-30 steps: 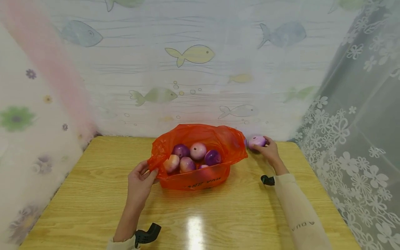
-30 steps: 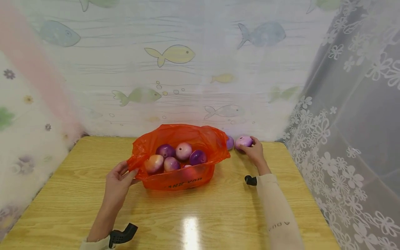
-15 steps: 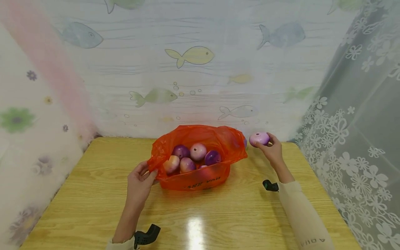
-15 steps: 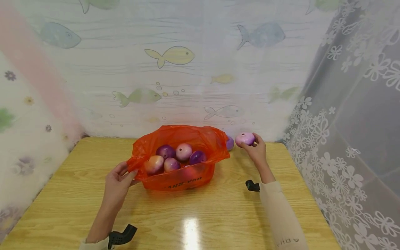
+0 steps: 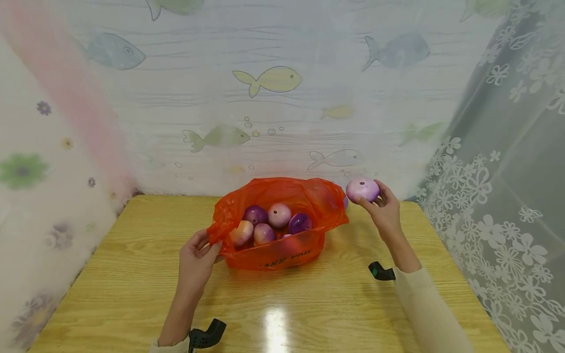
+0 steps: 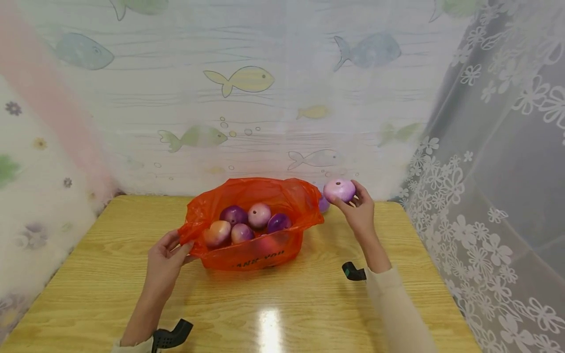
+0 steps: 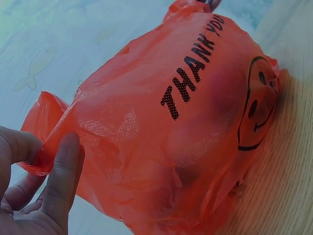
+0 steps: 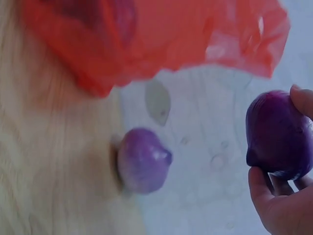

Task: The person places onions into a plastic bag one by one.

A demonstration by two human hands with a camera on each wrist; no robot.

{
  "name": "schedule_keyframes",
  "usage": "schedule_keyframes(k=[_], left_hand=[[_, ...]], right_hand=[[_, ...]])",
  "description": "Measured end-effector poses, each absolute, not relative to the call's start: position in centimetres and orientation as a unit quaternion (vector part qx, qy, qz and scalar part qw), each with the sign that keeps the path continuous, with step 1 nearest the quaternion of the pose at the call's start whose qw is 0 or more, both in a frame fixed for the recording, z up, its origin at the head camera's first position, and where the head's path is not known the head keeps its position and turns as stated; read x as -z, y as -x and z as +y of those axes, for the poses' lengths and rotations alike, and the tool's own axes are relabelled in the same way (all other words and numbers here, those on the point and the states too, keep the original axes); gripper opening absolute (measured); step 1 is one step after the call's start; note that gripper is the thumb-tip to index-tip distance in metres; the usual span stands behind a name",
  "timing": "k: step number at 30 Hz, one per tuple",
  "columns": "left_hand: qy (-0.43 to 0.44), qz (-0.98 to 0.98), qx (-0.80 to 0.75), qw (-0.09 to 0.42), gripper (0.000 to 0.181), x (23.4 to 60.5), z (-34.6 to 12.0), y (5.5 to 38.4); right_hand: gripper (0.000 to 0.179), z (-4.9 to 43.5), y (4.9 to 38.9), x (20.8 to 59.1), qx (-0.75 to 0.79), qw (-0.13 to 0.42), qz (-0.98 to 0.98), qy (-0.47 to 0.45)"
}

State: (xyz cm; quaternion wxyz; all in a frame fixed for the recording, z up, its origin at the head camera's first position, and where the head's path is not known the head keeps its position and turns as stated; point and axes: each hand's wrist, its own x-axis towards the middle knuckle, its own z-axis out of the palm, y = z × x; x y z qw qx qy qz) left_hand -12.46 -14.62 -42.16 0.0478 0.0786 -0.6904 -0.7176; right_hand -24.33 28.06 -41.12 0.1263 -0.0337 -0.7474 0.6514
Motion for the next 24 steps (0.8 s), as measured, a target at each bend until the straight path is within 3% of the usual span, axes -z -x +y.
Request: schedule_keyframes(k=[10,24], left_hand=[[-0.067,-0.689,0.719,0.058,0.038,42.0,-14.4,12.6],[-0.063,-0.698,0.712,0.051,0.04,42.2,-14.3,12.4]], right_hand=[[0.07,24.6,21.6,38.4,-0.709,0.18,-0.68,-0.044],[0.074,19.6,18.1,37.4,-0.738,0.173,-0.636,-0.147]])
